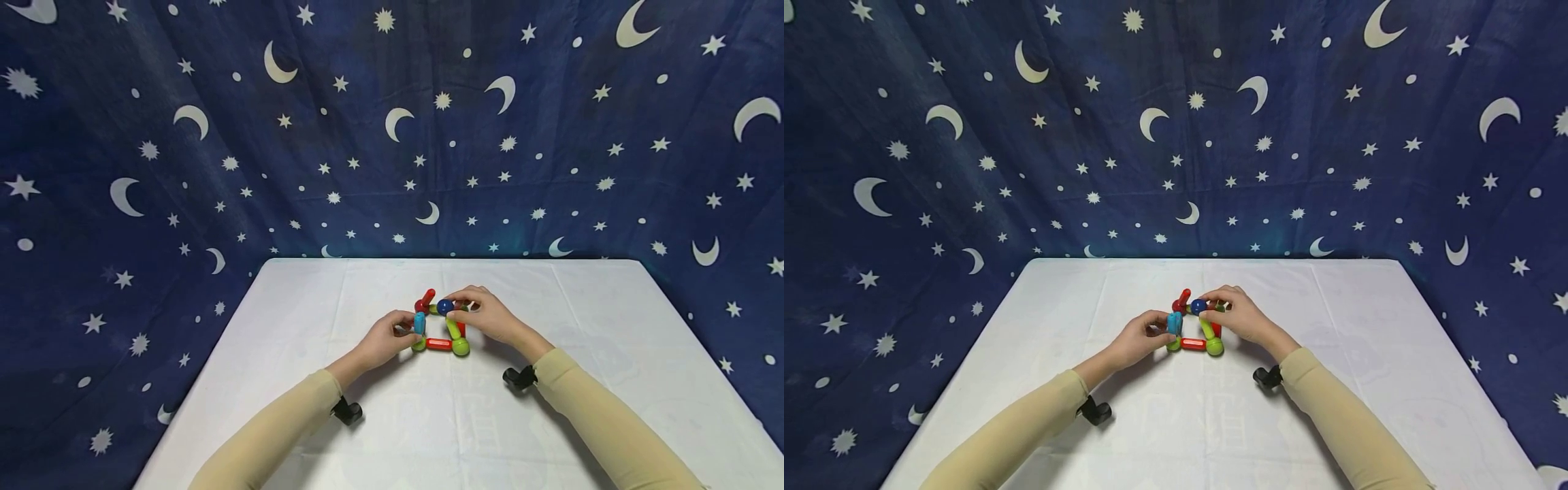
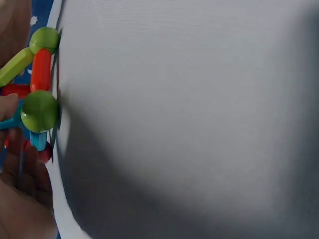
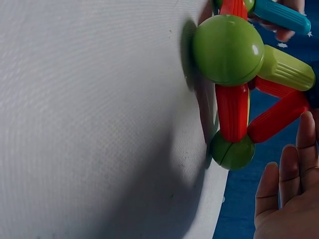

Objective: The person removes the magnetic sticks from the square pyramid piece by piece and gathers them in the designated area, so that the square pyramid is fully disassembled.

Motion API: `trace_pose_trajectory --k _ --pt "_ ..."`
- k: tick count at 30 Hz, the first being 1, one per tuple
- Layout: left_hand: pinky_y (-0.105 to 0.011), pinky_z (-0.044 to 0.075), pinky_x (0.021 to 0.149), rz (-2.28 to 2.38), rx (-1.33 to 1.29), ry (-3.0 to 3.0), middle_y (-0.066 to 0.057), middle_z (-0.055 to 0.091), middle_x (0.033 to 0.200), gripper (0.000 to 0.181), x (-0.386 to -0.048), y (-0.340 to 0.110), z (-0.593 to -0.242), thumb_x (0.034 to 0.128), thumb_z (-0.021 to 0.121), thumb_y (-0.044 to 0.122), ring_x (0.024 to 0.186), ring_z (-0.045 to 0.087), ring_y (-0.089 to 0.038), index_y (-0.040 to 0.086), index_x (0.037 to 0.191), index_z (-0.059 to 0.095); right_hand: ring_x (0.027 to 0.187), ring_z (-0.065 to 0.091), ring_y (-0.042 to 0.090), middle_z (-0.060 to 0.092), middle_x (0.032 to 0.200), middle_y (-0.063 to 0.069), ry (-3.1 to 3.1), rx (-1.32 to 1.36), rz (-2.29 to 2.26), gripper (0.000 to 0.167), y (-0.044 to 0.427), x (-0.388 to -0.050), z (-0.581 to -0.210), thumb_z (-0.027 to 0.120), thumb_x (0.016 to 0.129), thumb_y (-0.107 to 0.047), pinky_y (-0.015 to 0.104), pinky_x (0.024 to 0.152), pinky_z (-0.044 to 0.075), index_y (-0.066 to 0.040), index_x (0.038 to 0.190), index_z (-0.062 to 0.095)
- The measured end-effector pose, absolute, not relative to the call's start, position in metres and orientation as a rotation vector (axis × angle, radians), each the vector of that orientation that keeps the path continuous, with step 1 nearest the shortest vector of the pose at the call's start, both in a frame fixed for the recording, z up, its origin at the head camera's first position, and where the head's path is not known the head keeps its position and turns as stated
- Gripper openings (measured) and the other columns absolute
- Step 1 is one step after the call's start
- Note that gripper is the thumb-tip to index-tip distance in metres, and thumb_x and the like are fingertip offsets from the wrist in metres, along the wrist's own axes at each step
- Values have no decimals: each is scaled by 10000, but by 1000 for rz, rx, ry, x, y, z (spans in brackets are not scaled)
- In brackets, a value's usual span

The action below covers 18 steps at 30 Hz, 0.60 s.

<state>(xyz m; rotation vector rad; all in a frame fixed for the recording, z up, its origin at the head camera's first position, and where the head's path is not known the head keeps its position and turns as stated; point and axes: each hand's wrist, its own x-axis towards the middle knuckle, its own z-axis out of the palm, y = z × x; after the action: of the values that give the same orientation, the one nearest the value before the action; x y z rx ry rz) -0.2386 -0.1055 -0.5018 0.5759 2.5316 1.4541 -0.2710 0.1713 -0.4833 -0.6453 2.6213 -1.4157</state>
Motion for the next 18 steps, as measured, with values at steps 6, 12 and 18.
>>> trace_pose_trajectory --k 6,12,18 --pt "-334 460 874 1153 593 2697 22 598 1139 339 -237 -103 -506 880 818 337 1009 531 -152 160 1149 711 1104 484 248 639 1043 -12 2618 -631 -1439 379 170 -271 -484 791 905 -370 453 938 422 -166 1220 735" --pt "-329 459 836 1012 597 2780 21 600 1101 324 -241 -104 -503 887 786 300 968 525 -156 155 1162 696 1117 490 253 644 1065 -12 2623 -615 -1437 381 169 -270 -482 799 892 -386 449 946 428 -162 1194 738" --pt "-376 467 914 1054 532 2818 -2 653 1154 319 -253 -110 -503 934 743 244 1024 550 -186 133 1228 683 1104 505 240 652 1079 -21 2627 -639 -1445 361 173 -269 -482 796 894 -393 430 919 427 -175 1179 749"
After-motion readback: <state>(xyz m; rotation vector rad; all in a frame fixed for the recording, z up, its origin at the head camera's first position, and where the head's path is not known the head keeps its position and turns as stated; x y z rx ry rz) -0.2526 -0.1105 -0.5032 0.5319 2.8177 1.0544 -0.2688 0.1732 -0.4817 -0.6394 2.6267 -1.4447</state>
